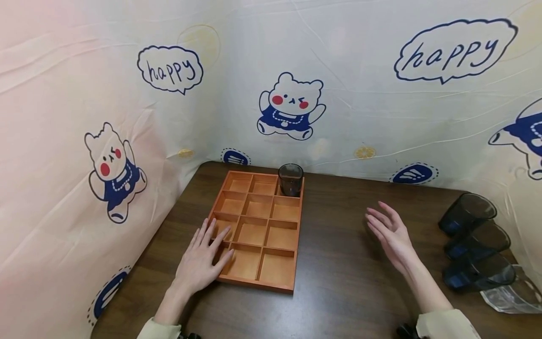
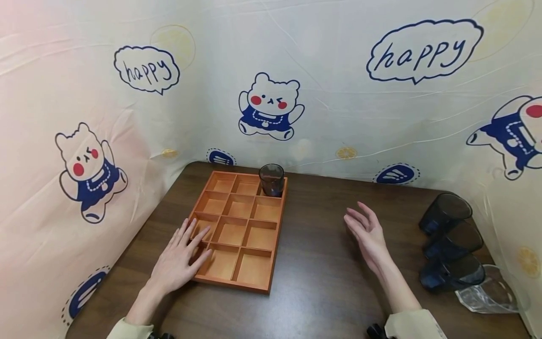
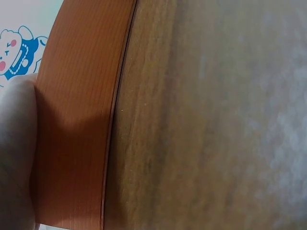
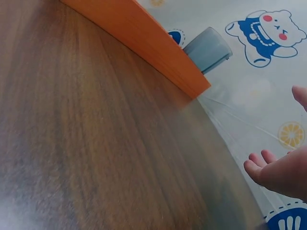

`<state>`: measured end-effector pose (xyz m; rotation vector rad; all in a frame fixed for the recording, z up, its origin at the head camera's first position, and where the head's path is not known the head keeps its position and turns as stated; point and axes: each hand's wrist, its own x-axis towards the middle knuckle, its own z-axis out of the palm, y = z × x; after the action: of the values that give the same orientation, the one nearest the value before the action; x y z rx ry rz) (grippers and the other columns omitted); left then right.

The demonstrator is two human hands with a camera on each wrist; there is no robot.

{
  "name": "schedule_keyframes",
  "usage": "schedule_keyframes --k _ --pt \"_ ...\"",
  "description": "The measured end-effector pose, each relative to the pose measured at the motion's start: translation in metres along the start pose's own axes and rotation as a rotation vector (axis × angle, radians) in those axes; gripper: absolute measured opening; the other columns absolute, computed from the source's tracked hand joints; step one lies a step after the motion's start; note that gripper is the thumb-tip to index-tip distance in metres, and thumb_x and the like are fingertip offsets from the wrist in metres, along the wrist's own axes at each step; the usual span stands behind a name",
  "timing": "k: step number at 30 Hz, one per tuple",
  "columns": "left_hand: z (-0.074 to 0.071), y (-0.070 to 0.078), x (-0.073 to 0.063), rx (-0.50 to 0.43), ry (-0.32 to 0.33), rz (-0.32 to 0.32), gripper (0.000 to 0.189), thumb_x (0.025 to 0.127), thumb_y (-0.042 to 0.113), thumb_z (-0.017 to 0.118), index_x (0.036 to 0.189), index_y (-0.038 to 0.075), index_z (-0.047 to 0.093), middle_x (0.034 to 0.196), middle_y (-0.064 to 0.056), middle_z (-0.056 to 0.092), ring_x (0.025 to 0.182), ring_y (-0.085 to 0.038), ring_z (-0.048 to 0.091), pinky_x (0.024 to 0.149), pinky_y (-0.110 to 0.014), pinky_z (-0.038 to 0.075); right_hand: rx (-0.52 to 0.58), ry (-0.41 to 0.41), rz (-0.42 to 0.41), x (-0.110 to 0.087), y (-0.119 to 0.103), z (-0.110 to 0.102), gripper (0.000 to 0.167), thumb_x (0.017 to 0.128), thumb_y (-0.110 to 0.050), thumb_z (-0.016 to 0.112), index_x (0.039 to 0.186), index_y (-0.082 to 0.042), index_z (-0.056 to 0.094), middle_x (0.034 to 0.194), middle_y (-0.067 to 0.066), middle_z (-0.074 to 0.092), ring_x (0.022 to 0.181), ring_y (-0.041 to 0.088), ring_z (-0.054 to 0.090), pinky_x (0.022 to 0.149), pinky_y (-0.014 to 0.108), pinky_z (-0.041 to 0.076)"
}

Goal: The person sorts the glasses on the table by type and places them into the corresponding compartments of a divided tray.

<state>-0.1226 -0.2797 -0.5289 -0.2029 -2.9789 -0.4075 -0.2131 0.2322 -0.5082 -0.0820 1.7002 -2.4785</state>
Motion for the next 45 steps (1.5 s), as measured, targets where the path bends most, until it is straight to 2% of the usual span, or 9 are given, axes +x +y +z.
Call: schedule_keyframes --k 9,15,20,25,30,35,45 --pt "0.000 0.001 0.000 0.016 0.028 0.028 0.070 0.107 0.057 0.063 0.168 0.025 0.049 0.182 -0.019 0.029 0.171 -0.039 0.023 0.138 -0.062 0.021 -0.004 -0.009 -0.006 -0.011 0.001 -0.006 0.050 0.113 -0.003 0.056 0.155 -0.022 0.037 0.136 -0.012 0.072 0.124 0.000 0.072 0.107 0.017 0.058" --pt "-0.001 0.000 0.001 0.024 0.023 0.025 0.070 0.106 0.056 0.063 0.167 0.025 0.050 0.181 -0.019 0.030 0.172 -0.039 0.023 0.138 -0.062 0.021 -0.023 -0.001 0.010 -0.018 0.001 -0.011 0.052 0.114 -0.005 0.055 0.158 -0.021 0.035 0.136 -0.013 0.071 0.125 0.000 0.072 0.106 0.016 0.058" --pt "0.000 0.000 0.001 0.023 0.020 0.021 0.070 0.106 0.055 0.065 0.167 0.025 0.050 0.181 -0.019 0.030 0.172 -0.039 0.023 0.138 -0.062 0.021 -0.031 0.011 0.026 -0.024 0.003 -0.015 0.049 0.114 -0.005 0.055 0.155 -0.025 0.037 0.135 -0.015 0.071 0.125 0.000 0.072 0.105 0.016 0.059" --pt "0.002 0.000 0.001 0.024 0.039 0.032 0.069 0.105 0.054 0.066 0.166 0.023 0.052 0.180 -0.020 0.033 0.171 -0.040 0.025 0.137 -0.062 0.022 -0.013 0.005 0.022 -0.028 0.005 -0.020 0.048 0.114 -0.005 0.054 0.155 -0.025 0.038 0.137 -0.013 0.072 0.125 0.000 0.072 0.105 0.017 0.059" --pt "0.003 0.000 0.001 0.026 0.052 0.038 0.069 0.105 0.054 0.066 0.164 0.022 0.054 0.179 -0.021 0.035 0.170 -0.041 0.027 0.136 -0.062 0.024 0.008 -0.011 -0.004 -0.032 0.004 -0.023 0.047 0.114 -0.002 0.052 0.152 -0.027 0.042 0.137 -0.011 0.072 0.125 0.001 0.073 0.105 0.018 0.059" --pt "0.003 -0.001 0.002 0.017 0.016 0.021 0.069 0.106 0.056 0.065 0.166 0.024 0.052 0.180 -0.019 0.033 0.172 -0.039 0.023 0.138 -0.060 0.020 0.031 -0.026 -0.043 -0.036 0.003 -0.027 0.048 0.113 0.001 0.051 0.152 -0.025 0.043 0.137 -0.009 0.073 0.125 0.003 0.073 0.106 0.019 0.060" --pt "0.003 -0.001 0.002 0.018 0.015 0.023 0.069 0.106 0.054 0.065 0.166 0.024 0.051 0.180 -0.019 0.034 0.171 -0.039 0.023 0.138 -0.061 0.021 0.076 -0.052 -0.082 -0.048 0.005 -0.042 0.049 0.114 0.004 0.046 0.157 -0.018 0.038 0.140 -0.006 0.073 0.127 0.007 0.074 0.106 0.020 0.060"
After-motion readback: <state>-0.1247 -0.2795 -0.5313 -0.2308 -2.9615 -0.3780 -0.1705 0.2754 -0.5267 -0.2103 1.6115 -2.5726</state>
